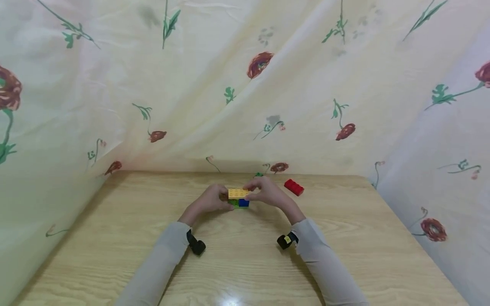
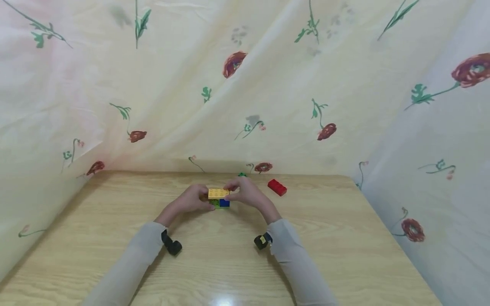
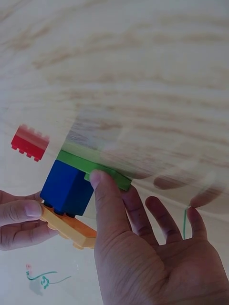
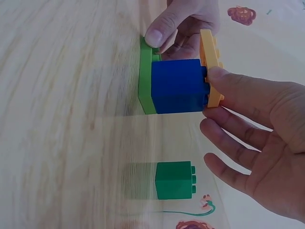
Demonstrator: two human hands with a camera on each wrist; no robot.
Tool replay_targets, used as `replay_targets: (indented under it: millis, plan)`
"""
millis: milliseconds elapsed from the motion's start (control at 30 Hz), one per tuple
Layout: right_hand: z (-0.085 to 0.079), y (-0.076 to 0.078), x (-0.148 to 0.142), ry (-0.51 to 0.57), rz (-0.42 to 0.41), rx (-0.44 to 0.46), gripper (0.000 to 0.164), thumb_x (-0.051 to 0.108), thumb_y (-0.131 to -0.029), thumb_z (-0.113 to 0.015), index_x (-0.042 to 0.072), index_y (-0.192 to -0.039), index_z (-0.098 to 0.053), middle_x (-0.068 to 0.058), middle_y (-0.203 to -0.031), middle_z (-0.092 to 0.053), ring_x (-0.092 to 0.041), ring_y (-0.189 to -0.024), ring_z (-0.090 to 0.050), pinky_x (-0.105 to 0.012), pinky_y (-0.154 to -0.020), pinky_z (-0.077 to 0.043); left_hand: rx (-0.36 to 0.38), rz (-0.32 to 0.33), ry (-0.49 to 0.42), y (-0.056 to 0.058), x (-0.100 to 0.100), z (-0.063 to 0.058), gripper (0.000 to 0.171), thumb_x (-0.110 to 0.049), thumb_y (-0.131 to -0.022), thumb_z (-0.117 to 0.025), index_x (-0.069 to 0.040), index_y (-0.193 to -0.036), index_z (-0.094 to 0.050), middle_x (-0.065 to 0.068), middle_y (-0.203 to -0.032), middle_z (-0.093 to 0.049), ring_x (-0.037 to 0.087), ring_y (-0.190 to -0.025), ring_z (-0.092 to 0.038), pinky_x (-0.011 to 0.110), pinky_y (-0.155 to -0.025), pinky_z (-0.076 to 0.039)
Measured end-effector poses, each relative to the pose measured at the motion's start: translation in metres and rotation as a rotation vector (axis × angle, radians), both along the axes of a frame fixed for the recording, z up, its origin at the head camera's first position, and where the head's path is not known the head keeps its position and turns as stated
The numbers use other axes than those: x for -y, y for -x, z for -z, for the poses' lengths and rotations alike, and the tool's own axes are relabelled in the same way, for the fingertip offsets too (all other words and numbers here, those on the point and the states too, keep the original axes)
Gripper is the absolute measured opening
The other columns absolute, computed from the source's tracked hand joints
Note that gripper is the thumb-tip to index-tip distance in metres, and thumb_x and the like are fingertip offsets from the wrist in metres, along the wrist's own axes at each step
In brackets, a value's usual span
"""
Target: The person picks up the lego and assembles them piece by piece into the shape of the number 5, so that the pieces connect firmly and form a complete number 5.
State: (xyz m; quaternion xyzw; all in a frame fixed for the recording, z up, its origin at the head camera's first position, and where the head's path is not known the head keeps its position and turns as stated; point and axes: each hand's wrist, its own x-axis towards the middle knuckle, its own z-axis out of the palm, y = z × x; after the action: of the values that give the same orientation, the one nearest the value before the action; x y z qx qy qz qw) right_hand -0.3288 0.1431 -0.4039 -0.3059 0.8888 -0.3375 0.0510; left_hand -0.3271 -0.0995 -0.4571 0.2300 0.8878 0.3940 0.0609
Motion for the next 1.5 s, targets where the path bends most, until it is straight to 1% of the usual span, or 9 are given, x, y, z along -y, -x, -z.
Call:
replay_targets:
  millis: [167,400,533,633,867,1033,1267,1367,1500]
  plan:
    - [-0.002,-0.0002,0.0011,-0.03,0.008,-0.035,0.03,0.016,-0.089,-0.08,0.006,-0.118,-0.075,-0.007,-0.109,-0.072,-0.026,-0.104,-0.064,-0.044,-0.093,-0.055,0.009,0.002,-0.015,-0.0009,0.0005,-0.0009,0.03,-0.015,-0.083,-0.086,-0.003,-0.108,-0.076,0.007,-0.107,-0.07,0.017,-0.099,-0.064,0.037,-0.091,-0.054]
    - [-0.0023,0.0002,0.0009,-0.013,0.007,-0.026,0.029,0.015,-0.088,-0.081,0.007,-0.115,-0.076,-0.008,-0.11,-0.073,-0.028,-0.101,-0.064,-0.037,-0.088,-0.055,0.001,0.005,-0.018,-0.0009,0.0004,-0.0032,0.025,-0.014,-0.082,-0.086,-0.004,-0.103,-0.077,0.007,-0.104,-0.07,0.017,-0.096,-0.062,0.034,-0.086,-0.053]
    - [-0.0019,-0.0016,0.0015,-0.027,0.011,-0.029,0.029,0.016,-0.088,-0.081,0.007,-0.116,-0.076,-0.008,-0.112,-0.074,-0.028,-0.104,-0.064,-0.038,-0.089,-0.055,0.001,-0.001,0.002,-0.0009,0.0006,-0.0028,0.022,-0.015,-0.082,-0.087,-0.005,-0.098,-0.077,0.005,-0.102,-0.07,0.016,-0.094,-0.06,0.033,-0.084,-0.051]
    - [-0.0032,-0.0035,0.003,-0.033,0.019,-0.032,0.03,0.015,-0.088,-0.08,0.006,-0.117,-0.076,-0.009,-0.112,-0.073,-0.03,-0.104,-0.063,-0.04,-0.089,-0.055,0.004,-0.009,0.006,-0.0008,0.0007,-0.0037,0.022,-0.015,-0.082,-0.087,-0.006,-0.098,-0.077,0.004,-0.102,-0.07,0.016,-0.095,-0.061,0.034,-0.085,-0.051]
    - [-0.0025,-0.0038,0.0043,-0.069,0.033,-0.053,0.031,0.014,-0.089,-0.08,0.006,-0.118,-0.076,-0.009,-0.112,-0.071,-0.032,-0.105,-0.062,-0.036,-0.085,-0.054,-0.003,-0.003,0.0,-0.0001,0.0,-0.0046,0.021,-0.015,-0.082,-0.087,-0.005,-0.096,-0.076,0.005,-0.102,-0.069,0.016,-0.093,-0.06,0.032,-0.084,-0.05]
    - [-0.0009,-0.0013,0.0017,-0.046,0.003,-0.051,0.031,0.013,-0.089,-0.079,0.004,-0.118,-0.075,-0.011,-0.113,-0.072,-0.032,-0.106,-0.062,-0.037,-0.086,-0.054,0.001,0.004,-0.017,0.0017,-0.0001,-0.002,0.02,-0.015,-0.082,-0.087,-0.005,-0.096,-0.076,0.005,-0.102,-0.068,0.016,-0.093,-0.06,0.031,-0.083,-0.05]
    - [0.001,0.0002,-0.0032,-0.023,-0.008,-0.038,0.03,0.015,-0.088,-0.081,0.005,-0.116,-0.077,-0.009,-0.111,-0.073,-0.028,-0.102,-0.062,-0.03,-0.081,-0.051,0.026,0.011,-0.017,0.0035,-0.0009,0.0004,0.019,-0.016,-0.081,-0.087,-0.007,-0.092,-0.075,0.005,-0.102,-0.068,0.017,-0.094,-0.061,0.032,-0.083,-0.051]
    - [0.001,-0.0003,-0.0028,-0.013,-0.012,-0.042,0.03,0.014,-0.087,-0.081,0.005,-0.115,-0.077,-0.01,-0.112,-0.073,-0.03,-0.104,-0.063,-0.034,-0.083,-0.053,0.022,0.011,-0.011,0.0024,-0.0003,0.0,0.019,-0.018,-0.081,-0.087,-0.008,-0.092,-0.074,0.004,-0.102,-0.069,0.017,-0.095,-0.06,0.033,-0.084,-0.05]
    - [0.0012,0.0011,-0.0009,-0.001,-0.01,-0.041,0.029,0.014,-0.087,-0.081,0.005,-0.115,-0.077,-0.009,-0.112,-0.074,-0.028,-0.106,-0.064,-0.039,-0.087,-0.054,0.015,0.002,-0.02,0.0019,0.001,-0.0006,0.019,-0.017,-0.081,-0.087,-0.007,-0.091,-0.074,0.005,-0.101,-0.069,0.017,-0.094,-0.06,0.033,-0.083,-0.05]
